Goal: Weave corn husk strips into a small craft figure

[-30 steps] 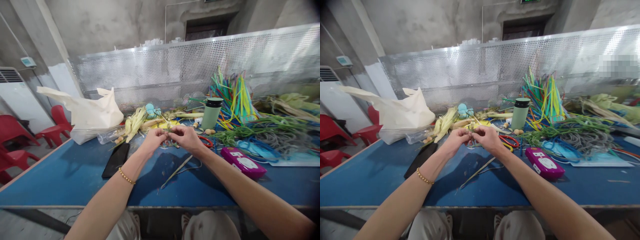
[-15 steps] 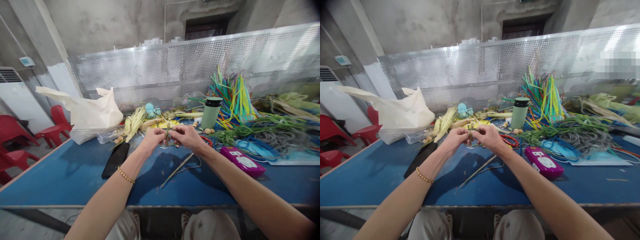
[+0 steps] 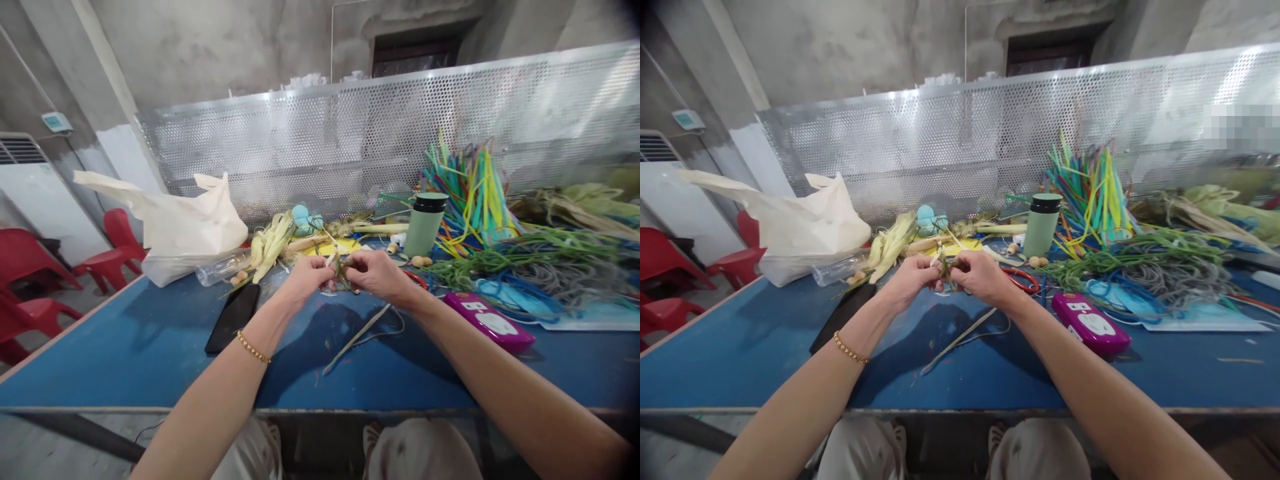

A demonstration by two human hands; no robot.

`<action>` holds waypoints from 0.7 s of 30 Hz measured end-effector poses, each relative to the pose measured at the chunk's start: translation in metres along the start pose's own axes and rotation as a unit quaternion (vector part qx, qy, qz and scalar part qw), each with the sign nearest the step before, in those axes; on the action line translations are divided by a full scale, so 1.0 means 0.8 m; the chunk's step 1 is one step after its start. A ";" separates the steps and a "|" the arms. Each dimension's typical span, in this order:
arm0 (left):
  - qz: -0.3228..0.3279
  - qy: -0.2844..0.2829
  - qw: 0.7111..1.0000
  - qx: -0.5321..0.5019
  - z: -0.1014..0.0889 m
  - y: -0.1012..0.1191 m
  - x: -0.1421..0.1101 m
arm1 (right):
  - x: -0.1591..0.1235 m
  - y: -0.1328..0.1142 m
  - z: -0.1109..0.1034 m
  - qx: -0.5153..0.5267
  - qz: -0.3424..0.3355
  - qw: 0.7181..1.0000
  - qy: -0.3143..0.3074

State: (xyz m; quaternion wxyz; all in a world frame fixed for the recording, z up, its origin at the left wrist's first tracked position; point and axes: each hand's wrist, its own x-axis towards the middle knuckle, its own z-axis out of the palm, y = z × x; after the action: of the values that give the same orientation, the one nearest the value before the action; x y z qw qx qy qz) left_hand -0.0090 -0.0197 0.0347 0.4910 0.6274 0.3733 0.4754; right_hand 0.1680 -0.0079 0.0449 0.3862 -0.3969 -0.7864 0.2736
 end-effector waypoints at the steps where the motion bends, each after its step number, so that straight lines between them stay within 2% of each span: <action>1: 0.000 -0.003 1.000 -0.007 0.000 0.000 0.000 | 0.000 -0.002 -0.001 0.013 0.007 1.000 -0.005; 4: -0.016 -0.015 0.999 -0.031 0.002 0.001 -0.001 | 0.000 -0.005 -0.001 0.028 0.016 0.999 -0.016; 7: -0.035 -0.032 0.997 -0.065 0.004 0.000 -0.001 | 0.000 -0.004 0.000 -0.003 0.003 1.000 -0.011; 10: -0.030 -0.014 0.995 -0.090 0.003 -0.001 0.000 | 0.000 -0.001 0.002 -0.047 -0.020 0.999 0.006; 14: -0.016 0.016 0.998 -0.063 -0.001 -0.002 0.003 | -0.001 0.001 0.002 -0.082 -0.038 0.995 0.042; 18: -0.013 0.001 0.998 -0.056 -0.002 -0.002 0.004 | -0.002 0.001 0.003 -0.054 -0.033 0.997 0.032; 21: -0.002 -0.008 0.998 -0.055 0.000 -0.003 0.003 | -0.003 -0.001 0.008 -0.065 -0.030 0.996 0.055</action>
State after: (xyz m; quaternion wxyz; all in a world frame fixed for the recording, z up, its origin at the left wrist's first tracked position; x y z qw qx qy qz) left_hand -0.0085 -0.0168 0.0325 0.5283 0.6026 0.3438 0.4895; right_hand 0.1633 -0.0110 0.0409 0.4103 -0.4124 -0.7914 0.1876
